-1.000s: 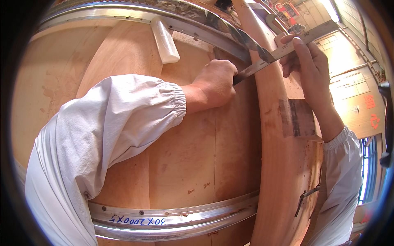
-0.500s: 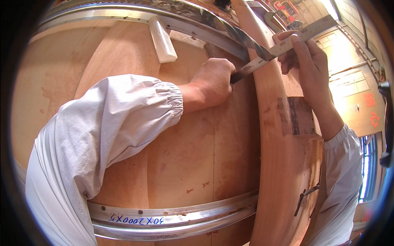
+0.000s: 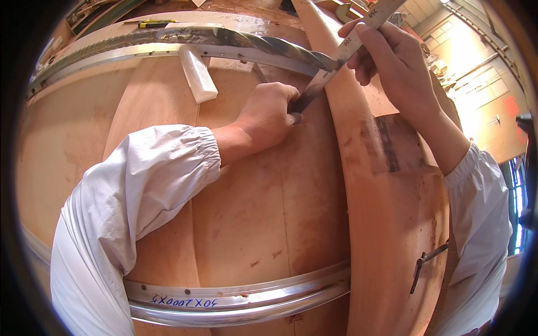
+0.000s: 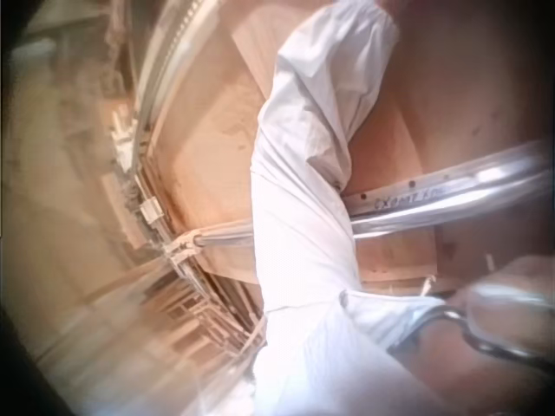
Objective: The person uses a metal square to measure and mark a curved wooden piece in a workshop. They repeatedly position the square along the curve, mark lines, and adjust the tool while wood shavings accumulate on the work surface.
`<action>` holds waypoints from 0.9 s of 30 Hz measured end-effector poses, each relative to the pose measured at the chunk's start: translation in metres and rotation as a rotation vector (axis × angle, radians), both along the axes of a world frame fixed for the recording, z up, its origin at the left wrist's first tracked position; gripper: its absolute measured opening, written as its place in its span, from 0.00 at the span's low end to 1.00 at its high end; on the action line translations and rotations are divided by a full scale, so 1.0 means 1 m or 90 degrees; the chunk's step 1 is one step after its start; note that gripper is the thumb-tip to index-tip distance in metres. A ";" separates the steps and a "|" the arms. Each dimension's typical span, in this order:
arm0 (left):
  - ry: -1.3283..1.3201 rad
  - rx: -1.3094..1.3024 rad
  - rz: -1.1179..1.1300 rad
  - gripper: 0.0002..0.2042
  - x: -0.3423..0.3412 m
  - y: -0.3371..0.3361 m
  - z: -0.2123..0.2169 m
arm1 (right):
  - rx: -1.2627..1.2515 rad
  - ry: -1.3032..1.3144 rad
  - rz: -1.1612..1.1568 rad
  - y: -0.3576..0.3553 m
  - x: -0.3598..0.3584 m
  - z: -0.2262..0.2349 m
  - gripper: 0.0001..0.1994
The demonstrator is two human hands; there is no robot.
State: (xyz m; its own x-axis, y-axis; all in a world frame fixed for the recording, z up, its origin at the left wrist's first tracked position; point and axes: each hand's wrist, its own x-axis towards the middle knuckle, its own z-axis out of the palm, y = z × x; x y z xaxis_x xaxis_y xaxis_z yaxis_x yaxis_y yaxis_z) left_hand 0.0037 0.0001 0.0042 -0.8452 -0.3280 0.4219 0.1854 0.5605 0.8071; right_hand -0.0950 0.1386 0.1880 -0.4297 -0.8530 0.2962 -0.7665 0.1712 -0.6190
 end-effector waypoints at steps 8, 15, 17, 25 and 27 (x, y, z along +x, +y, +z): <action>-0.001 -0.003 0.005 0.08 0.003 -0.001 0.002 | -0.007 0.021 0.021 -0.002 -0.006 -0.002 0.18; 0.018 -0.006 0.005 0.08 0.001 0.002 0.001 | -0.012 0.026 0.033 0.002 -0.009 -0.002 0.17; 0.016 0.003 -0.002 0.08 0.000 0.004 0.001 | -0.013 0.017 0.029 0.003 -0.010 -0.004 0.17; 0.005 -0.012 0.008 0.08 0.004 0.001 0.003 | -0.002 0.020 0.021 0.000 -0.004 -0.002 0.18; 0.005 -0.014 0.008 0.08 0.004 0.000 0.003 | -0.006 0.010 0.015 0.000 -0.002 -0.001 0.18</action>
